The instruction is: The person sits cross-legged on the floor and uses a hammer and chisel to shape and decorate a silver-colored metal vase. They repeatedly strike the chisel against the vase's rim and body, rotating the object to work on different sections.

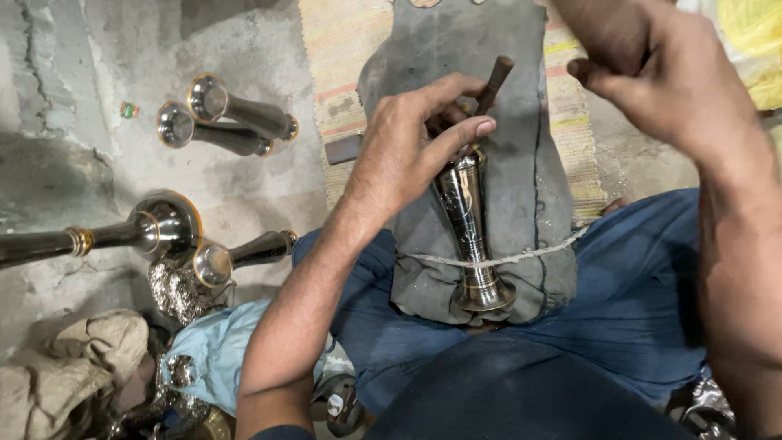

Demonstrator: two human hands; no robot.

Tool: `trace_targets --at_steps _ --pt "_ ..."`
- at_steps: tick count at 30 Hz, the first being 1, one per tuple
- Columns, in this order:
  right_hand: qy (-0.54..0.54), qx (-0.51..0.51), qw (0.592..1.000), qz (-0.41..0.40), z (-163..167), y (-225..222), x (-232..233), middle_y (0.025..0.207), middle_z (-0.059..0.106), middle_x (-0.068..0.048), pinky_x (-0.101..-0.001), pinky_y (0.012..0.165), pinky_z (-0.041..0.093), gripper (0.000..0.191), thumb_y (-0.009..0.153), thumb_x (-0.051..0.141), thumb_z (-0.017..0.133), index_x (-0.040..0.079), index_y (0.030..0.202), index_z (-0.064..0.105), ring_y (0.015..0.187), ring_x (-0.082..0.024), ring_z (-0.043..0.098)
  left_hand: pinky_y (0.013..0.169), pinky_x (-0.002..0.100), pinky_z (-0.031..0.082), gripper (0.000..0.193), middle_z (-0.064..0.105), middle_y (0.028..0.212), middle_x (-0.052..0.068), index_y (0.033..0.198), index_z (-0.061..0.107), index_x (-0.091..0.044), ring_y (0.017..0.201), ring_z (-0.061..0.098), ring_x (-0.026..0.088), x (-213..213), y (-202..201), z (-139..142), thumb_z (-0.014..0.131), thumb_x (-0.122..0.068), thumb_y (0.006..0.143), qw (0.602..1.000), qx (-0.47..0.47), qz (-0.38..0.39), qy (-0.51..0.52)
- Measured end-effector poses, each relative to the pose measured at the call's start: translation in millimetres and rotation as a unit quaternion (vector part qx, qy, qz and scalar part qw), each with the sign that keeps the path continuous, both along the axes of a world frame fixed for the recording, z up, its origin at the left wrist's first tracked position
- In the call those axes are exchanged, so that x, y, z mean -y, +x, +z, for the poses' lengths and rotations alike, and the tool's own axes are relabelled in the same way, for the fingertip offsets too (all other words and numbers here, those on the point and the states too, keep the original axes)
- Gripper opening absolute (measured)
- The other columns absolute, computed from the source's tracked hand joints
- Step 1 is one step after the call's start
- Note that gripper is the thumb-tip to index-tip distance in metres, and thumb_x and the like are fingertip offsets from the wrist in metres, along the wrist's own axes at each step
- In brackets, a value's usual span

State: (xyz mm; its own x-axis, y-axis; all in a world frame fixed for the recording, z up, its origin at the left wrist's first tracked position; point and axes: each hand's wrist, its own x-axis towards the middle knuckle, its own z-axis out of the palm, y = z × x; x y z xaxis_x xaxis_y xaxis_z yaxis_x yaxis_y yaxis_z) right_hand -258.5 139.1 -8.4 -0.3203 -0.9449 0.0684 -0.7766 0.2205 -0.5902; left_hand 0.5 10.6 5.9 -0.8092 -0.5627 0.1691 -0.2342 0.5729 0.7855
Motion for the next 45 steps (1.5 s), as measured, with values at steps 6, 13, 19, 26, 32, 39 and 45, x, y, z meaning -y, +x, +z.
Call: trace_targets --at_steps 6,13,19,26,32,39,45 --pt "-0.024 0.07 0.993 0.091 5 -3 22 0.081 0.066 -0.015 -0.0354 0.059 0.05 0.023 0.096 0.015 0.078 -0.004 0.101 0.066 0.072 -0.023 0.066 0.064 0.027 0.066 0.033 0.079 0.085 0.004 0.129 0.066 -0.009 0.076 0.078 0.01 -11 12 -6 0.074 -0.025 0.101 0.991 -0.046 0.037 0.12" --pt "0.01 -0.057 0.992 0.108 21 9 19 0.074 0.066 -0.018 -0.0395 0.057 0.05 0.023 0.098 0.012 0.081 -0.006 0.095 0.067 0.065 -0.027 0.065 0.07 0.027 0.064 0.031 0.078 0.085 0.004 0.129 0.065 -0.008 0.081 0.079 0.01 -24 20 -10 0.073 -0.023 0.104 0.992 -0.076 0.064 0.082" --pt "-0.116 -0.089 0.983 0.111 22 15 -5 0.087 0.067 -0.013 -0.0345 0.07 0.054 0.024 0.101 0.006 0.082 -0.003 0.107 0.061 0.08 -0.023 0.07 0.075 0.031 0.064 0.034 0.078 0.095 0.006 0.131 0.064 -0.007 0.087 0.079 0.014 -14 17 -10 0.074 -0.025 0.104 0.996 -0.08 0.003 0.035" --pt "-0.095 -0.132 0.986 0.041 5 22 -34 0.088 0.069 -0.016 -0.0366 0.07 0.057 0.029 0.088 0.002 0.085 -0.004 0.105 0.063 0.08 -0.027 0.072 0.083 0.034 0.065 0.036 0.08 0.109 0.007 0.134 0.066 -0.01 0.097 0.081 0.018 -9 14 2 0.075 -0.027 0.103 0.998 -0.047 -0.046 -0.004" --pt "-0.106 -0.028 0.994 0.031 -10 23 -40 0.086 0.069 -0.013 -0.0324 0.071 0.057 0.017 0.104 0.003 0.078 -0.002 0.106 0.062 0.078 -0.021 0.071 0.084 0.033 0.065 0.035 0.081 0.105 0.005 0.133 0.067 -0.009 0.098 0.082 0.017 -7 16 8 0.073 -0.025 0.103 0.997 -0.027 -0.061 0.036" --pt "-0.132 -0.108 0.985 0.014 -8 16 -42 0.091 0.068 -0.016 -0.0323 0.068 0.056 0.024 0.1 -0.001 0.081 -0.007 0.106 0.059 0.081 -0.023 0.071 0.088 0.034 0.069 0.035 0.081 0.106 0.006 0.133 0.066 -0.009 0.097 0.081 0.017 3 16 -4 0.073 -0.023 0.102 0.977 -0.062 -0.051 0.195" --pt "-0.183 -0.087 0.978 0.043 -16 14 -45 0.108 0.072 -0.017 -0.0304 0.085 0.059 0.028 0.104 -0.001 0.079 -0.008 0.122 0.058 0.1 -0.022 0.074 0.09 0.031 0.067 0.033 0.082 0.106 0.005 0.135 0.066 -0.007 0.101 0.082 0.013 16 14 -4 0.07 -0.021 0.106 0.984 -0.042 -0.116 0.132"
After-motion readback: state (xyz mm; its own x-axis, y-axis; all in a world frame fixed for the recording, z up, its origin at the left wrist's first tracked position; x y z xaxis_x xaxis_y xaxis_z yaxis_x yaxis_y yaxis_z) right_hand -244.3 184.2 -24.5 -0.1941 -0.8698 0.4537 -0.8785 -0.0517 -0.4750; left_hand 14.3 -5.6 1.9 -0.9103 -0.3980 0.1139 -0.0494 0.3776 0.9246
